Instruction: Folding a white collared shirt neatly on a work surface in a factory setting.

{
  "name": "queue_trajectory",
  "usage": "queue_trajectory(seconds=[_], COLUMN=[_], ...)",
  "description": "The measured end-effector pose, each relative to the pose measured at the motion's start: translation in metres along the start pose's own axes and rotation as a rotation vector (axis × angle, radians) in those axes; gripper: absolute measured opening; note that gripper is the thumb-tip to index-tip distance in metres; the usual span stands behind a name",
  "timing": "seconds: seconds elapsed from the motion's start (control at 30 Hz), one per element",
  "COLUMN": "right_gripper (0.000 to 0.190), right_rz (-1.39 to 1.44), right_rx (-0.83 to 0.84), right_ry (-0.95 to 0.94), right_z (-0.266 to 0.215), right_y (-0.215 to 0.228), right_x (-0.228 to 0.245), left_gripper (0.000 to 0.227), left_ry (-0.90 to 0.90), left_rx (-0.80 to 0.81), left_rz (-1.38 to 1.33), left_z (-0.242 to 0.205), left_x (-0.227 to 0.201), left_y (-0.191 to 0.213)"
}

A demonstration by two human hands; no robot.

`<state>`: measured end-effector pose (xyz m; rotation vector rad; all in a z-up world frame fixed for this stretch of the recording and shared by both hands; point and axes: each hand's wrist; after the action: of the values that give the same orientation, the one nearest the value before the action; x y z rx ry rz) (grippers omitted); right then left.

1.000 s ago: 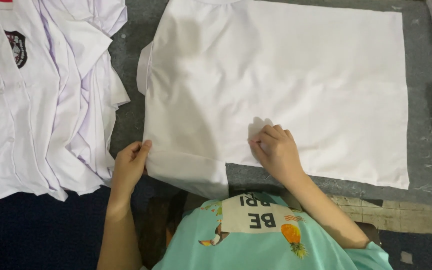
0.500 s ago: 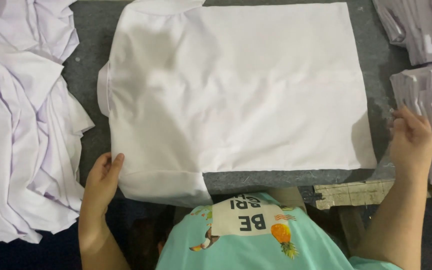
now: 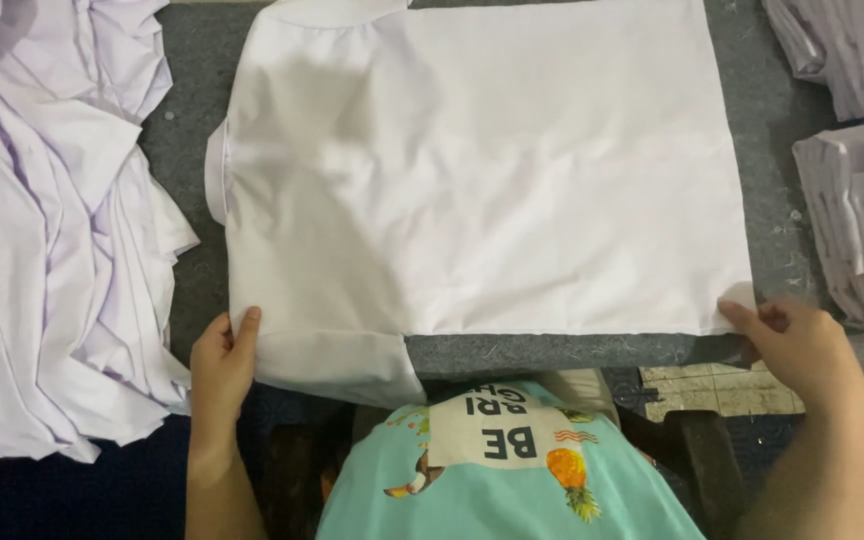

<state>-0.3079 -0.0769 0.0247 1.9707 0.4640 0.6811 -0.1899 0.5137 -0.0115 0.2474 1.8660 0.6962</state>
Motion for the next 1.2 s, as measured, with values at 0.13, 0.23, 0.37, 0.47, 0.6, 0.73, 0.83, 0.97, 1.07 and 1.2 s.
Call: queue_trajectory(seconds=[0.13, 0.23, 0.37, 0.47, 0.6, 0.73, 0.83, 0.97, 1.07, 1.2], right_gripper=[0.042, 0.044, 0.006, 0.019, 0.037, 0.059, 0.044, 0.041, 0.036, 0.025], right_rz=[0.232, 0.707, 0.702, 0.635, 0.321, 0.299, 0.399, 0.376, 0.194, 0.277], right_rx=[-0.118, -0.146, -0.111, -0.010, 0.204, 0.340, 0.242, 0.259, 0.196, 0.111], right_ry=[0.061, 0.277, 0.466, 0.368, 0.132, 0.112, 0.095, 0.223, 0.093, 0.371], right_z=[-0.008, 0.003, 0.033, 0.032, -0.014, -0.013, -0.007, 0.021, 0.033, 0.095], right_y=[0.001, -0.011, -0.017, -0.008, 0.021, 0.018, 0.010, -0.001, 0.001, 0.006], right_x=[-0.001, -0.030, -0.084, -0.091, -0.037, -0.050, -0.057, -0.087, -0.079, -0.108], left_gripper=[0.030, 0.023, 0.042, 0.046, 0.042, 0.061, 0.035, 0.032, 0.029, 0.036], left_ry=[-0.049, -0.116, -0.076, -0.184, -0.164, -0.128, -0.065, 0.179, 0.050, -0.166], left_rx=[-0.092, -0.150, -0.135, -0.039, 0.337, 0.769, 0.732, 0.734, 0.788, 0.831], left_rz=[-0.111, -0.216, -0.332, -0.237, -0.035, 0.080, 0.151, 0.117, 0.015, -0.187], left_z=[-0.013, -0.017, -0.042, -0.052, -0.053, -0.063, -0.061, -0.061, -0.041, 0.009], left_x=[0.009, 0.009, -0.014, -0.008, 0.033, 0.036, 0.044, 0.026, 0.041, 0.030], left_y=[-0.002, -0.003, 0.010, 0.025, 0.044, 0.037, 0.041, 0.055, 0.061, 0.061])
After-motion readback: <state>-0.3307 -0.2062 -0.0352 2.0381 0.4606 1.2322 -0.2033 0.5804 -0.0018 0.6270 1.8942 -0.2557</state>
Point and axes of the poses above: each hand's wrist, its own z-axis towards the middle knuckle, its own y-axis out of the back of the hand, x = y × z, and after that the axes turned 5 degrees about -x, right-handed
